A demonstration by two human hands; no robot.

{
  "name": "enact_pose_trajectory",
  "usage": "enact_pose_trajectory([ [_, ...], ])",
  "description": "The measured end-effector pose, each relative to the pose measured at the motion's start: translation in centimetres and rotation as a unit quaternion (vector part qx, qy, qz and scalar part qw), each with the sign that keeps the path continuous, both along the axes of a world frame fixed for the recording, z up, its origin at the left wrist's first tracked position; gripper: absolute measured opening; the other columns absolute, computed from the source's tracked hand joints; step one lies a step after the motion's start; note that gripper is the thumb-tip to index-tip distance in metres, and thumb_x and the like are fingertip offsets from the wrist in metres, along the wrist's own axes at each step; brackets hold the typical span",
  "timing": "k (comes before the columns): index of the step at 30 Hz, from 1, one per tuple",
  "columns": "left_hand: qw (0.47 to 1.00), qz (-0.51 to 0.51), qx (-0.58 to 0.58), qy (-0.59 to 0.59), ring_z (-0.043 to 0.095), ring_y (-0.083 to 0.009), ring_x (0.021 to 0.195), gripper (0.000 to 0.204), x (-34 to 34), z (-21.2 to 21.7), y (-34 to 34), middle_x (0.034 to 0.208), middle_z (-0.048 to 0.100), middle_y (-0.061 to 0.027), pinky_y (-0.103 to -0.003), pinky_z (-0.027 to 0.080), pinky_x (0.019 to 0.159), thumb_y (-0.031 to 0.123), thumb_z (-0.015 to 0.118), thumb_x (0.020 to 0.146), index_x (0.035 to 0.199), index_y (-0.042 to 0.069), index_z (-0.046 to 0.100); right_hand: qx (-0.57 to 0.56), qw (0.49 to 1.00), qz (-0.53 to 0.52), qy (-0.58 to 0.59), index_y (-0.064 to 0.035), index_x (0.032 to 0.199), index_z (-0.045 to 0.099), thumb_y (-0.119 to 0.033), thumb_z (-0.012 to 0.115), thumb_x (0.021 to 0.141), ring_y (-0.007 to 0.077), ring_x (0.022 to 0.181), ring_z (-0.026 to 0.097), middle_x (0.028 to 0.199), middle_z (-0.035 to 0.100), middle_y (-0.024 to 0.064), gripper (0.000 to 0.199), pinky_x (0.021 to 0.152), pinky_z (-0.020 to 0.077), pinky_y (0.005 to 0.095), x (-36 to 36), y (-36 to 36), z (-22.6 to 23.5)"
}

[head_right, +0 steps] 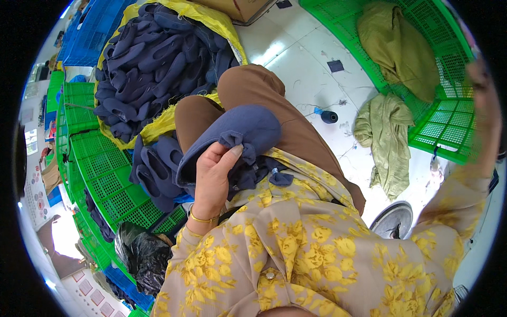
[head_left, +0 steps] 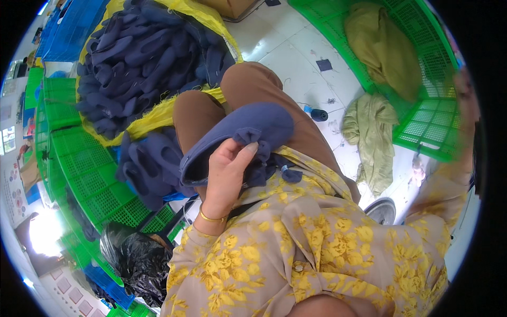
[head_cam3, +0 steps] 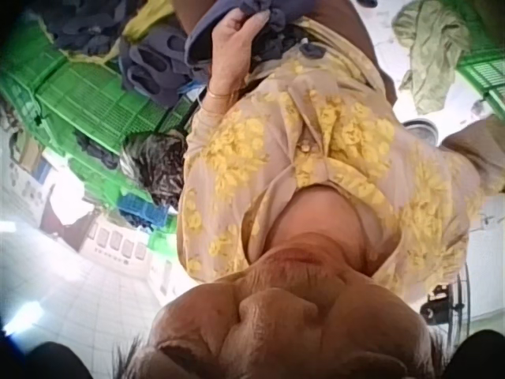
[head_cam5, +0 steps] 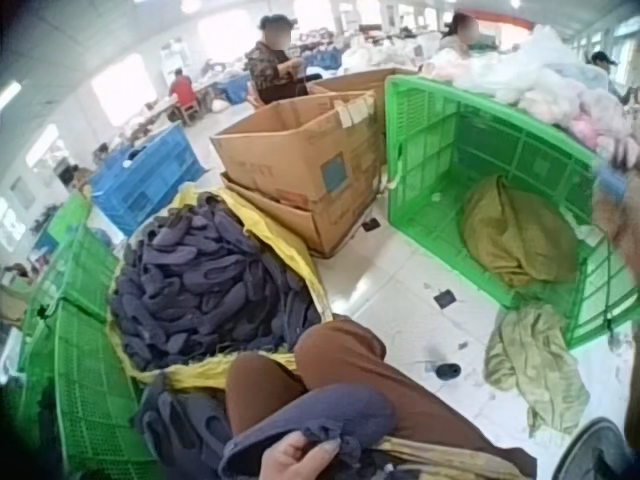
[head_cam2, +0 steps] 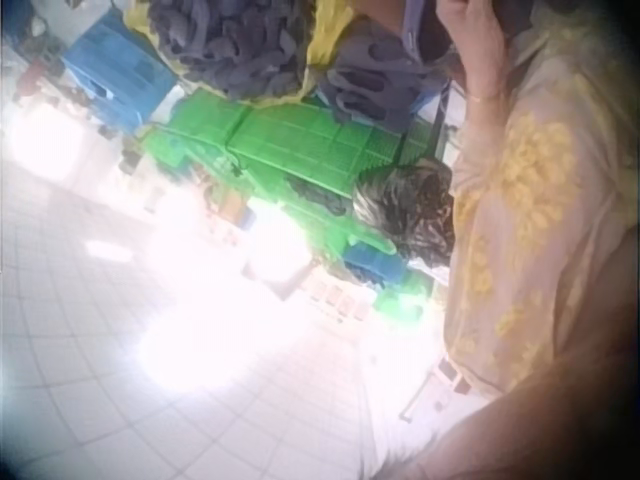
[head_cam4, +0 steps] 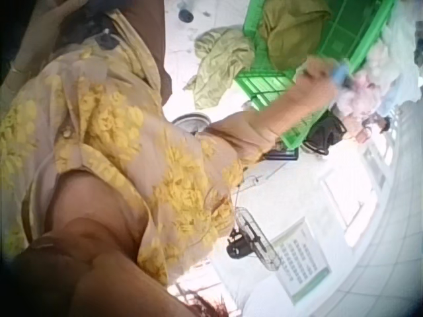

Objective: The person sits on the floor and uses a blue-handled tool to stitch the upper part of a dark blue slip-on shoe. They repeatedly insert the tool and pull the thread to secure the seam, handling the shoe with both hands throughout the process.

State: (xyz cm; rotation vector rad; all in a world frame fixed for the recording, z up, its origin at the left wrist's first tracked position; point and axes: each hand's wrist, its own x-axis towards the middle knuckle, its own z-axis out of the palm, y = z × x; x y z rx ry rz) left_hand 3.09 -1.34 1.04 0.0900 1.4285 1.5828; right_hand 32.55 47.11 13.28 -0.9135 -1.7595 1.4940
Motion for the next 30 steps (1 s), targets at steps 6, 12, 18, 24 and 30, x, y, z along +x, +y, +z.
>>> enact_pose_trajectory([
  [6,0.997,-0.022,-0.045,0.052,0.062,-0.0103,0.098,0.024,-0.3,-0.4,0.3,0.110,0.067,-0.0060,-0.025,0.048,0.090,0.006,0.058,0.095,0.117,-0.004,0.062,0.022,0.970,0.198,-0.137,-0.0102,0.099,0.064,-0.013,0.071,0.083,0.0061,0.064,0.054,0.079,0.061,-0.0017,0.017,0.056,0.0431,0.0238,-15.8,-28.4,-10.1],
  [12,0.991,-0.034,-0.082,0.096,0.060,-0.0078,0.092,0.022,0.0,-1.5,-0.3,0.104,0.067,-0.0037,-0.022,0.047,0.084,0.007,0.059,0.095,0.114,-0.003,0.063,0.025,0.946,0.274,-0.172,-0.0030,0.091,0.064,-0.010,0.067,0.079,0.0282,0.063,0.062,0.078,0.064,0.0153,0.013,0.056,0.0455,0.0369,-19.3,-33.7,-12.3],
  [18,0.993,0.000,-0.070,0.095,0.054,-0.0045,0.081,0.013,0.5,-1.4,0.2,0.091,0.064,0.0008,-0.020,0.046,0.073,0.009,0.064,0.092,0.099,-0.002,0.064,-0.194,0.903,0.337,-0.181,-0.0022,0.086,0.066,-0.008,0.067,0.082,0.0094,0.064,0.054,0.071,0.061,0.0065,0.008,0.058,0.0422,0.0290,-18.4,-32.4,-11.3],
  [24,1.000,-0.007,-0.008,0.019,0.061,-0.0087,0.093,0.022,0.0,-0.4,0.1,0.106,0.068,-0.0042,-0.023,0.047,0.089,0.007,0.060,0.094,0.114,-0.003,0.064,-0.278,0.940,0.180,-0.086,-0.0048,0.105,0.059,-0.022,0.054,0.094,0.0069,0.062,0.049,0.077,0.055,-0.0018,0.021,0.058,0.0412,0.0225,-13.9,-24.6,-11.8],
  [30,1.000,-0.007,0.003,0.014,0.060,-0.0080,0.089,0.021,0.0,-0.4,0.4,0.102,0.067,-0.0026,-0.022,0.048,0.083,0.008,0.060,0.095,0.112,-0.005,0.062,-0.268,0.919,-0.145,0.251,0.0096,0.114,0.049,-0.002,0.046,0.097,0.0168,0.071,0.042,0.080,0.041,0.0062,0.020,0.079,0.0481,0.0336,1.0,1.8,-5.2],
])
